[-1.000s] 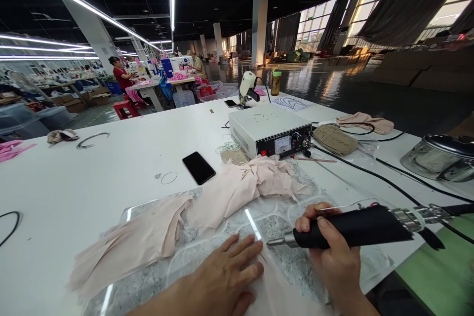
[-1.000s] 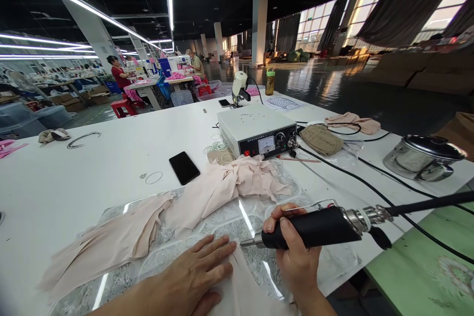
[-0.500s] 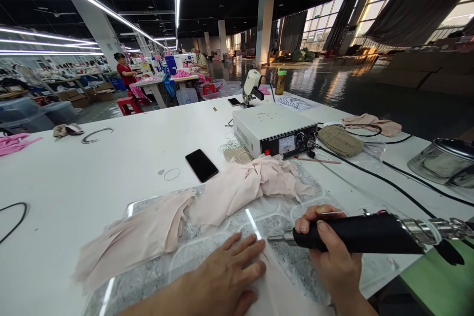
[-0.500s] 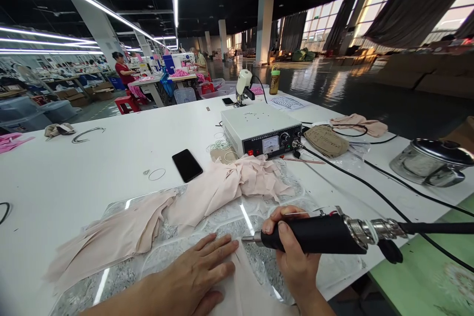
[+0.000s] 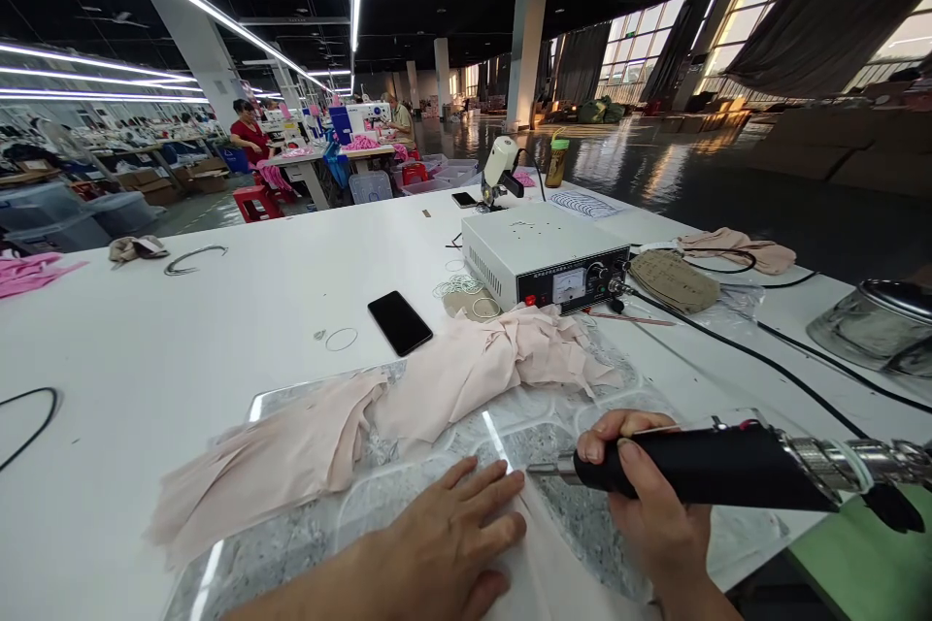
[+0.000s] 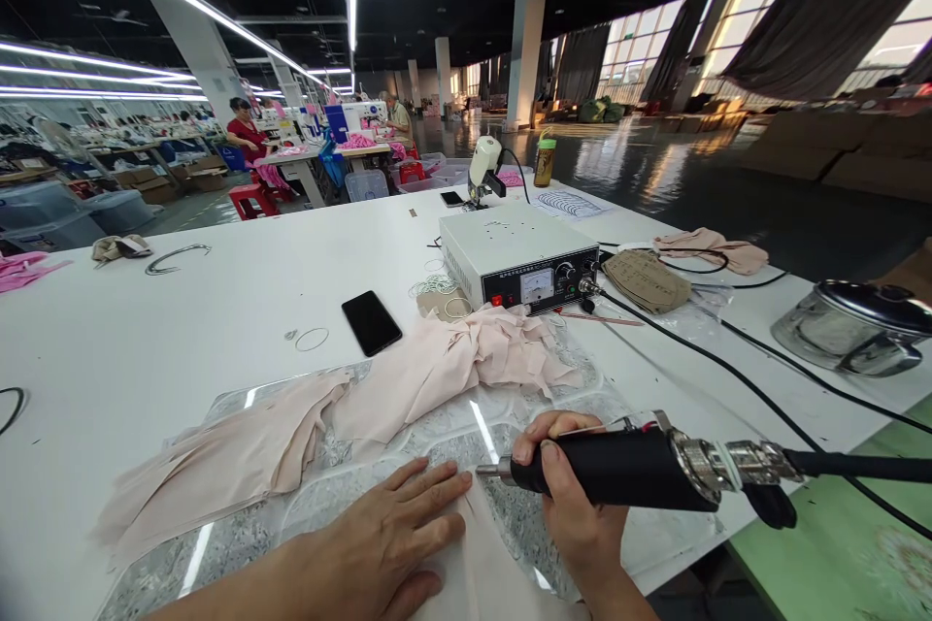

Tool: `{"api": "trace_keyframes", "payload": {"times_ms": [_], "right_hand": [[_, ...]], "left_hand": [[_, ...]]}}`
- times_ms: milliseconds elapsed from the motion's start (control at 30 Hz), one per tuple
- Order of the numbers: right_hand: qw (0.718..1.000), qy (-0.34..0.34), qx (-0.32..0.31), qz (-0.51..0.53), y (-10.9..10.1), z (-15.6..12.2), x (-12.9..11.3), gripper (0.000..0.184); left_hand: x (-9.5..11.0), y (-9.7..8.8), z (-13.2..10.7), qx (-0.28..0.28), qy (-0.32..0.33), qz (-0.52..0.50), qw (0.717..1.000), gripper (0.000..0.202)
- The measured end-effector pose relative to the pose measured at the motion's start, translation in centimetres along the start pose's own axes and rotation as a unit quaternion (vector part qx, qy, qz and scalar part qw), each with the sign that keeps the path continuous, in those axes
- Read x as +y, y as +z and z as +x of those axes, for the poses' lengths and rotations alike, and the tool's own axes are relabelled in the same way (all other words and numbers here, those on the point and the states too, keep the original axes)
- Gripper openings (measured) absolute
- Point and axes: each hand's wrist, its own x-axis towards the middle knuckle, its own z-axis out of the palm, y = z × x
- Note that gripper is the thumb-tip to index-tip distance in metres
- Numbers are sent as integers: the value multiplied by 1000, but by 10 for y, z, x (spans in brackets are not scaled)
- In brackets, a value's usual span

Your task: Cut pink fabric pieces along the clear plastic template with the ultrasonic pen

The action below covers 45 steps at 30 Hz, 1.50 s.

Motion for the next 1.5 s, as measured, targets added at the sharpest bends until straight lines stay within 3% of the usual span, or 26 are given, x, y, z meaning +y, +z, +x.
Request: {"api": "trace_keyframes", "payload": {"times_ms": [533,833,1100,1500], "right_hand": [[1000,14,-13,16,6,1,2,10],[999,-5,-34,-9,4,2,4,9],[999,23,7,38,-12,-5,-10,7],[993,72,4,94,-25,-14,-9,8]], "left_hand": [[-3,4,-2,31,15,13,999,38],[-2,4,-1,14,6,2,1000,40],[3,-10,6,-28,-28,-17,999,68],[7,-2,18,41,-38,-7,998,57]]}}
